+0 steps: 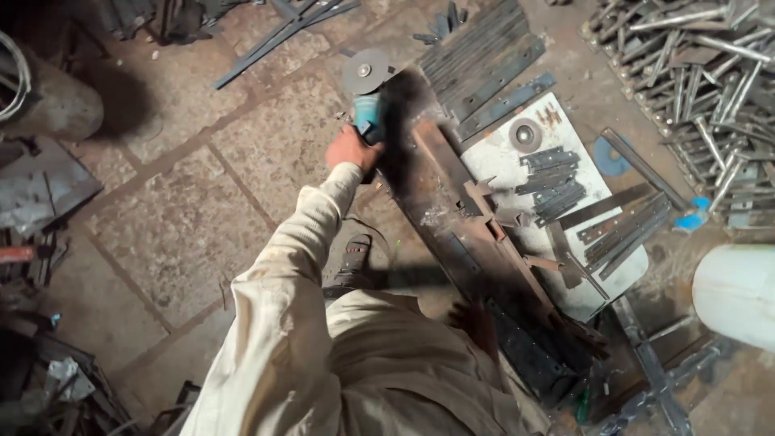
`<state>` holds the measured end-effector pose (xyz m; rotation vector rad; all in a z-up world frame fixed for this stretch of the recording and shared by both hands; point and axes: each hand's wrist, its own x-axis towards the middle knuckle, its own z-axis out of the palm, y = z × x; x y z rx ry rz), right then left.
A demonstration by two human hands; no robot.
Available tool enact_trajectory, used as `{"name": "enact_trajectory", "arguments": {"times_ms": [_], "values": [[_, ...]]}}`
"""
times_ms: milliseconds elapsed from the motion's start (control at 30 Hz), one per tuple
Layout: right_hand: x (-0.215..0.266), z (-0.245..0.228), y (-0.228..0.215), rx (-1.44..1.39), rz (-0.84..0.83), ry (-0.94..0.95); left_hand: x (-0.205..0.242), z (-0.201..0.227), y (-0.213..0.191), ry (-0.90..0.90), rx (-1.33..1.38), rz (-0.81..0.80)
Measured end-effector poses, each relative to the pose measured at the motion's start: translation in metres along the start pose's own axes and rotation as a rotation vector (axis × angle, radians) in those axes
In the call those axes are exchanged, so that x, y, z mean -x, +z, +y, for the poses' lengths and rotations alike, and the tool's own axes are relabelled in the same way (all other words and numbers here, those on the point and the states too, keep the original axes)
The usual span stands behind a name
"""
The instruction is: The recorder measures, marks, and grinds small metal hinge components in a metalworking workshop.
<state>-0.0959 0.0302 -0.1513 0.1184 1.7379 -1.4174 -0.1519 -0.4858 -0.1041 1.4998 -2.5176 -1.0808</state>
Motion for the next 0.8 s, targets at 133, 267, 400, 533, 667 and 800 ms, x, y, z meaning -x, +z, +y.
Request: {"name": "enact_trajectory", "arguments": {"times_ms": [133,267,400,533,667,800], "values": [[-0.037,0.015,-0.036,0.035,0.002,-0.041,-0.021,0.003,0.009,0.065,-0.225,0.007],[-0.033,0.033,-0.052,0.072,-0.006,-0.066,-0.019,-0.002,0.024,0.217,-0.365,0.051],[-0.035,0.034,-0.051,0.115,-0.041,-0.122,-0.019,0.001,0.022,0.277,-0.373,0.06],[-0.045,0.051,-0.048,0.152,-0.081,-0.19,-0.008,0.004,0.003,0.248,-0.219,0.094],[-0.044,0.073,-0.048,0.186,-0.103,-0.245,-0.018,-0.047,0.037,0.247,0.02,0.254],[0.01,0.092,-0.027,0.187,-0.013,-0.272,0.046,-0.012,0.003,0.297,0.648,0.077]]}}
